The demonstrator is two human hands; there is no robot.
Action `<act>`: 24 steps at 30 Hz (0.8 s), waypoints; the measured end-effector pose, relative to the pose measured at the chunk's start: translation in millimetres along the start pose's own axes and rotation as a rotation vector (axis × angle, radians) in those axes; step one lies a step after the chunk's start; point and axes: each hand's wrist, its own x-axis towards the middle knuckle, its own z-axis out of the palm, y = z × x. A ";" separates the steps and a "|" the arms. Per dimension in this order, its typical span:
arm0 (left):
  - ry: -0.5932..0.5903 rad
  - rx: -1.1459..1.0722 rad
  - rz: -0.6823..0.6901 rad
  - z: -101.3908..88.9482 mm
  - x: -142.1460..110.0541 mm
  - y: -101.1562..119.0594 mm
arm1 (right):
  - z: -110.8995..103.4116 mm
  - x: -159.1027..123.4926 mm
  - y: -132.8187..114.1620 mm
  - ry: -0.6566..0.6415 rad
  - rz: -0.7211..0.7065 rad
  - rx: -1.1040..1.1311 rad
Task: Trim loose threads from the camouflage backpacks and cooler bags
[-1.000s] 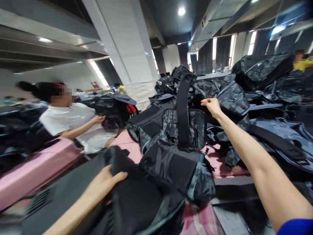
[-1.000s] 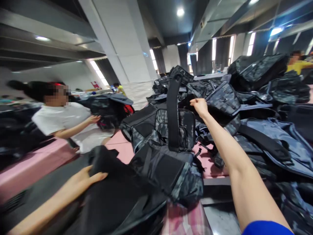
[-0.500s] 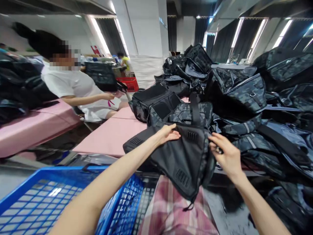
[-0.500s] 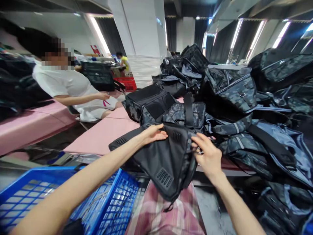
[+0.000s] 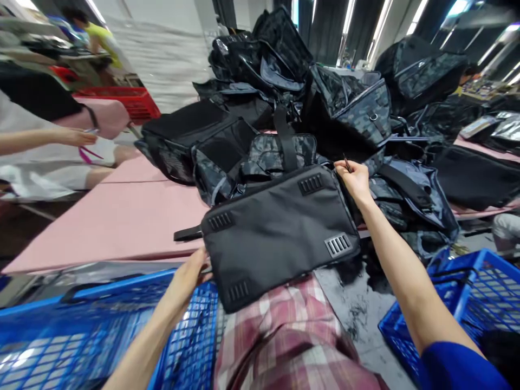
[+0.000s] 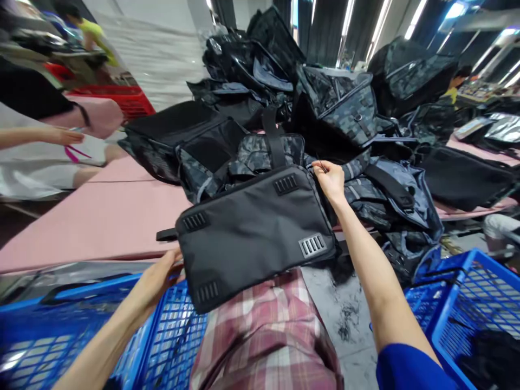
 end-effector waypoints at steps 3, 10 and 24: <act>0.026 -0.062 0.064 20.3 -22.3 -2.8 | 6.1 11.1 -1.8 0.017 0.032 0.013; 0.205 -0.192 0.006 23.9 -0.9 24.7 | 3.8 23.0 -15.5 0.010 0.087 0.087; 0.157 -0.171 0.328 9.4 13.2 44.9 | -21.0 9.1 8.6 0.122 0.162 0.307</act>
